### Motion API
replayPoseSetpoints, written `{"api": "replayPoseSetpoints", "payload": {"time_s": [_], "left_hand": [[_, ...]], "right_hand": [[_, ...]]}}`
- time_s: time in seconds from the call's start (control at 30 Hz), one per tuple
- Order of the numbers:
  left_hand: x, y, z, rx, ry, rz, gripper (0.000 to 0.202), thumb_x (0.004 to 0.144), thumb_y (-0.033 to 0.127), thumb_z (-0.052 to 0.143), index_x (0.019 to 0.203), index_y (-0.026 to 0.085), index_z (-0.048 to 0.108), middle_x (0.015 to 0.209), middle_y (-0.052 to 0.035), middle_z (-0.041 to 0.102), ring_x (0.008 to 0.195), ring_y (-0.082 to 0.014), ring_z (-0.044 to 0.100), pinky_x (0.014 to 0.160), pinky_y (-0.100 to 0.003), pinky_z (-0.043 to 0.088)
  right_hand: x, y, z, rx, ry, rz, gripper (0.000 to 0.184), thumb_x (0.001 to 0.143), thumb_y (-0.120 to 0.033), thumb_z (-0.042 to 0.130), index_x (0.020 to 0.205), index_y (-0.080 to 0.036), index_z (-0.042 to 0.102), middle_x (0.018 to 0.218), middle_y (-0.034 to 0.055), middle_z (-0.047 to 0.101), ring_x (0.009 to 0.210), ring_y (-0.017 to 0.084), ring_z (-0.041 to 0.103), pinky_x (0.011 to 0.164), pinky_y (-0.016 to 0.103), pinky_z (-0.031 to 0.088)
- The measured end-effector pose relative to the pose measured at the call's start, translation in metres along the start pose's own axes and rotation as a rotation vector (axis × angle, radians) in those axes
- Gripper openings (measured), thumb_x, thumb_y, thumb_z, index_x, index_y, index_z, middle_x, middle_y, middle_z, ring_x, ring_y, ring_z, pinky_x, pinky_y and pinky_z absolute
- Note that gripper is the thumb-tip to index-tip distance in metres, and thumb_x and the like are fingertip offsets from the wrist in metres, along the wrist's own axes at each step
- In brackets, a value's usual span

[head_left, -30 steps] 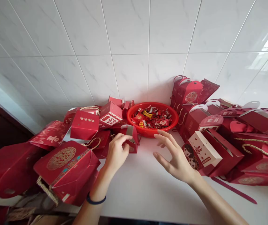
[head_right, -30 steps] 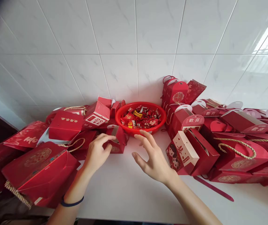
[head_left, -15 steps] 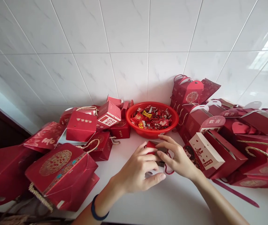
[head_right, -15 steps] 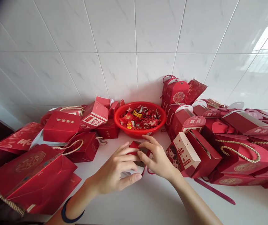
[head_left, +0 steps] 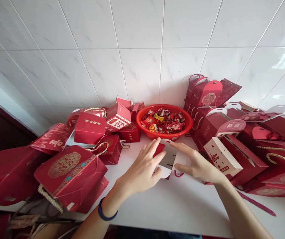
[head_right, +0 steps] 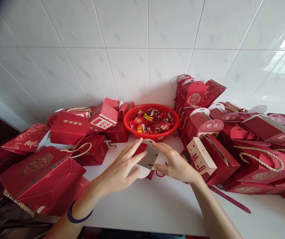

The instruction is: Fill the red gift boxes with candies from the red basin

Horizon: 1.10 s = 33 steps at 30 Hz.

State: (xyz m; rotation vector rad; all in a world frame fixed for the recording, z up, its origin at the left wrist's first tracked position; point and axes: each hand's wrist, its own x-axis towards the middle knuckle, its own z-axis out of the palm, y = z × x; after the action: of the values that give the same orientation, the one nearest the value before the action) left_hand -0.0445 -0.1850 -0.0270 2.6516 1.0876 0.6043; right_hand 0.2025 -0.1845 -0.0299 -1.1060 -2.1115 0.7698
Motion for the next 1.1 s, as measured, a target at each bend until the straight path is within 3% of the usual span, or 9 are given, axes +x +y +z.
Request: {"api": "replayPoseSetpoints", "payload": {"time_s": [0.13, 0.27, 0.4, 0.5, 0.7, 0.8, 0.87, 0.97, 1.1], "left_hand": [[0.0, -0.014, 0.001, -0.138, 0.091, -0.124, 0.069, 0.089, 0.014, 0.055, 0.156, 0.019, 0.04, 0.165, -0.0158, 0.034, 0.149, -0.0323, 0.039, 0.117, -0.048, 0.043], [0.0, -0.032, 0.005, -0.35, 0.189, -0.19, 0.069, 0.084, 0.021, 0.067, 0.15, 0.021, 0.047, 0.15, -0.0126, 0.057, 0.137, -0.0307, 0.055, 0.11, -0.043, 0.051], [-0.003, -0.042, 0.006, -0.597, 0.036, -0.245, 0.061, 0.089, 0.032, 0.07, 0.147, 0.024, 0.052, 0.146, -0.01, 0.061, 0.128, -0.0299, 0.063, 0.096, -0.036, 0.06], [-0.007, -0.043, 0.005, -0.746, -0.041, -0.231, 0.059, 0.094, 0.033, 0.065, 0.15, 0.028, 0.048, 0.151, -0.0063, 0.057, 0.129, -0.0261, 0.063, 0.1, -0.034, 0.057], [-0.013, -0.047, 0.009, -0.781, -0.044, -0.286, 0.066, 0.091, 0.041, 0.068, 0.152, 0.026, 0.047, 0.152, -0.0088, 0.054, 0.139, -0.0301, 0.052, 0.114, -0.04, 0.045], [-0.015, -0.051, 0.017, -0.721, -0.008, -0.332, 0.075, 0.089, 0.048, 0.069, 0.155, 0.024, 0.043, 0.161, -0.0113, 0.042, 0.147, -0.0332, 0.041, 0.121, -0.044, 0.037], [-0.015, -0.051, 0.022, -0.68, 0.034, -0.35, 0.078, 0.088, 0.053, 0.069, 0.155, 0.022, 0.042, 0.164, -0.0125, 0.036, 0.151, -0.0341, 0.035, 0.123, -0.046, 0.032], [-0.016, -0.048, 0.023, -0.677, 0.089, -0.334, 0.07, 0.092, 0.055, 0.064, 0.153, 0.025, 0.045, 0.164, -0.011, 0.035, 0.152, -0.0328, 0.033, 0.124, -0.046, 0.031], [-0.016, -0.044, 0.02, -0.702, 0.162, -0.32, 0.059, 0.096, 0.054, 0.057, 0.149, 0.028, 0.05, 0.164, -0.0093, 0.037, 0.153, -0.0313, 0.03, 0.124, -0.046, 0.03]], "right_hand": [[0.001, -0.001, -0.003, 0.08, -0.035, 0.092, 0.083, 0.081, -0.034, 0.078, 0.155, -0.03, 0.042, 0.153, 0.0091, 0.051, 0.134, 0.03, 0.055, 0.114, 0.051, 0.044], [0.005, 0.003, -0.001, 0.335, -0.093, 0.19, 0.097, 0.077, -0.036, 0.083, 0.16, -0.026, 0.033, 0.14, 0.0116, 0.062, 0.117, 0.028, 0.065, 0.103, 0.047, 0.053], [0.005, 0.006, 0.004, 0.498, -0.177, 0.291, 0.111, 0.077, -0.037, 0.083, 0.165, -0.028, 0.015, 0.142, 0.012, 0.06, 0.12, 0.028, 0.064, 0.096, 0.041, 0.057], [0.003, 0.005, 0.006, 0.469, -0.213, 0.38, 0.112, 0.077, -0.041, 0.082, 0.165, -0.028, 0.014, 0.148, 0.013, 0.055, 0.123, 0.03, 0.063, 0.088, 0.038, 0.06], [0.01, -0.018, -0.019, 0.065, -0.352, 0.482, 0.103, 0.078, -0.054, 0.079, 0.163, -0.027, 0.027, 0.133, 0.0108, 0.066, 0.113, 0.031, 0.067, 0.094, 0.04, 0.056], [0.032, -0.05, -0.054, -0.224, -0.294, 0.385, 0.073, 0.084, -0.061, 0.069, 0.149, -0.03, 0.053, 0.129, 0.0091, 0.068, 0.103, 0.03, 0.07, 0.09, 0.039, 0.055], [0.058, -0.071, -0.078, -0.391, -0.219, 0.302, 0.067, 0.085, -0.063, 0.066, 0.141, -0.026, 0.062, 0.127, 0.0102, 0.069, 0.108, 0.031, 0.068, 0.093, 0.038, 0.054], [0.112, -0.088, -0.104, -0.667, -0.227, 0.298, 0.058, 0.087, -0.059, 0.068, 0.131, -0.022, 0.069, 0.119, 0.0098, 0.072, 0.108, 0.031, 0.069, 0.095, 0.04, 0.053], [0.188, -0.068, -0.103, -0.912, -0.223, 0.329, 0.049, 0.084, -0.04, 0.078, 0.127, -0.018, 0.07, 0.124, 0.0117, 0.071, 0.118, 0.033, 0.065, 0.097, 0.038, 0.052]]}}
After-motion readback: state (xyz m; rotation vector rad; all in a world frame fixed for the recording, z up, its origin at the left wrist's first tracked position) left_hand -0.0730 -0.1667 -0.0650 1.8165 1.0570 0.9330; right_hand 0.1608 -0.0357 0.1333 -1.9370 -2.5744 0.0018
